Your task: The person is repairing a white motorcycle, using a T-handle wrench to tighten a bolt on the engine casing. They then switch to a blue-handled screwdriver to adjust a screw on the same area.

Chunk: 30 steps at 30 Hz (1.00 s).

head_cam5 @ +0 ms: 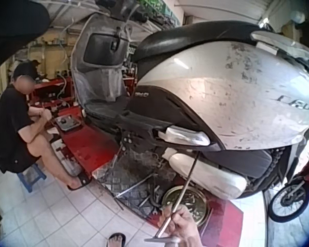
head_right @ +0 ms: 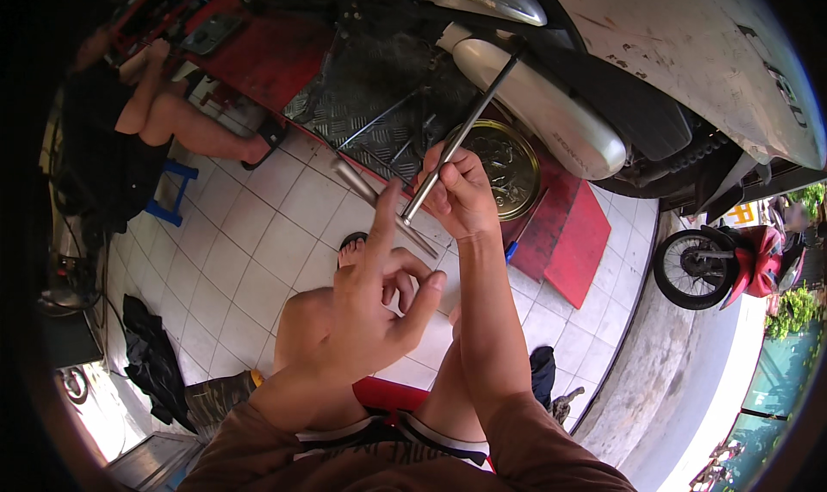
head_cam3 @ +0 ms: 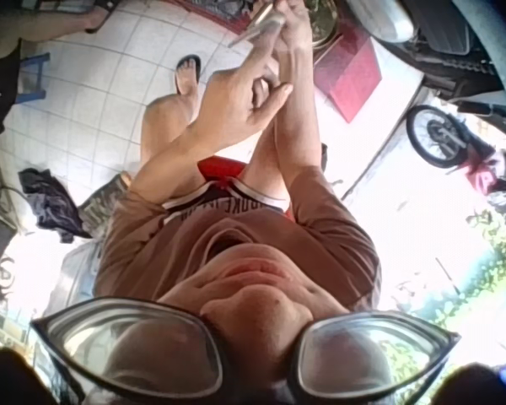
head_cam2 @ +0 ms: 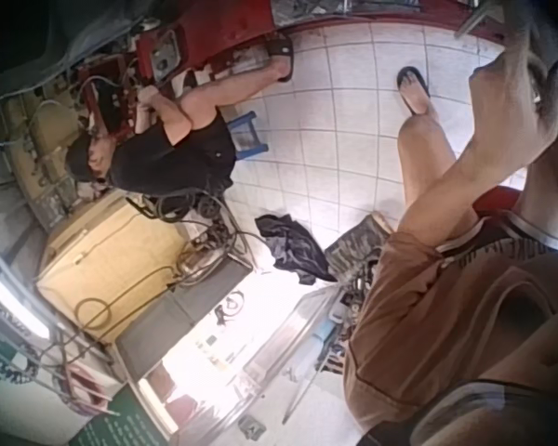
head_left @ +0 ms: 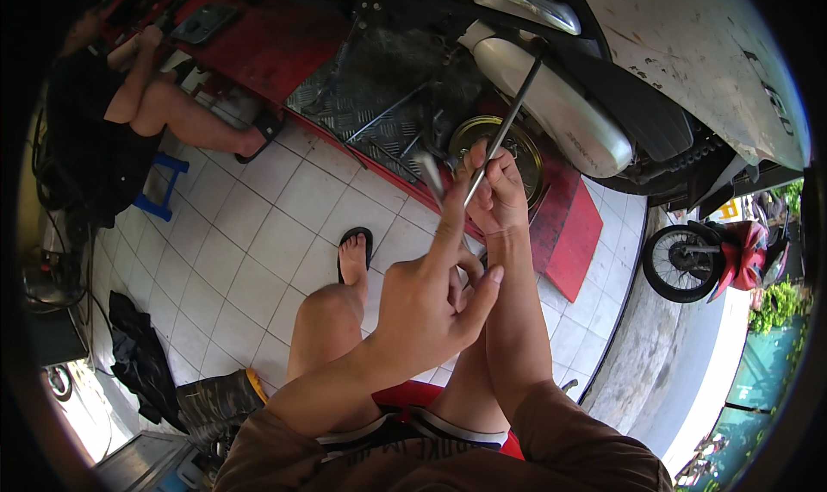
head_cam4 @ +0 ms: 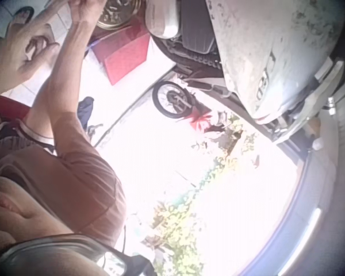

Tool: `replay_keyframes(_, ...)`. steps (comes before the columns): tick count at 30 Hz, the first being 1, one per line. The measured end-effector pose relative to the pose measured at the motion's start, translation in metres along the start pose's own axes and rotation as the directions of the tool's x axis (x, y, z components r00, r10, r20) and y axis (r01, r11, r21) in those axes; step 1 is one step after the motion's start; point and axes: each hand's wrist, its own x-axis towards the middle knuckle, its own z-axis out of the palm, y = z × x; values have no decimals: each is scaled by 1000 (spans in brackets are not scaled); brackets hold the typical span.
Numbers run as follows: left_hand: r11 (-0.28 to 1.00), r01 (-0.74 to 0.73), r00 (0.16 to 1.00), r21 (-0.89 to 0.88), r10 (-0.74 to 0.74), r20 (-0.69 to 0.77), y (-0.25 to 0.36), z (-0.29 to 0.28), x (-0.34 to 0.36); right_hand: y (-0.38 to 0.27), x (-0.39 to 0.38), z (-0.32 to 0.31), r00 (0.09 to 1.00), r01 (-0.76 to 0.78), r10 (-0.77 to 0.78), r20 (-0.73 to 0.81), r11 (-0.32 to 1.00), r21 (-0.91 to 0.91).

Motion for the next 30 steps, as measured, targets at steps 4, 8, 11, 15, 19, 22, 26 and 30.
replay_keyframes(4, 980, 146, 987, 138, -154, 50, -22, -5, 3, -3, 2, 2, 999, 32, -33, 18, 998, 54)
replay_keyframes(8, 990, -76, 978, -114, 97, 186, -12, 15, -16, 0, 5, -2, 994, 82, -93, 58, 980, 179)
replay_keyframes(11, 1000, -8, 1000, -28, 8, 29, 4, -2, -5, -1, 4, 0, 994, 108, -110, 4, 979, 174)
replay_keyframes(15, 997, 71, 978, -3, -69, 199, -13, 22, -24, -2, 3, -5, 988, 132, -148, 43, 958, 254)
replay_keyframes(19, 988, -120, 973, -98, 136, 185, 3, 18, -22, 2, 2, -11, 989, 137, -147, 15, 947, 292)
replay_keyframes(22, 989, 134, 990, -66, -136, -22, -7, 9, -12, -3, 1, -2, 987, 159, -158, -27, 958, 239)
replay_keyframes(26, 989, -148, 941, -26, 149, 303, -5, 34, -33, -5, 2, -7, 976, 215, -218, -23, 930, 297)
replay_keyframes(30, 983, -133, 991, 124, 128, 47, -5, 13, -14, -5, 1, -5, 976, 218, -204, -79, 929, 299)
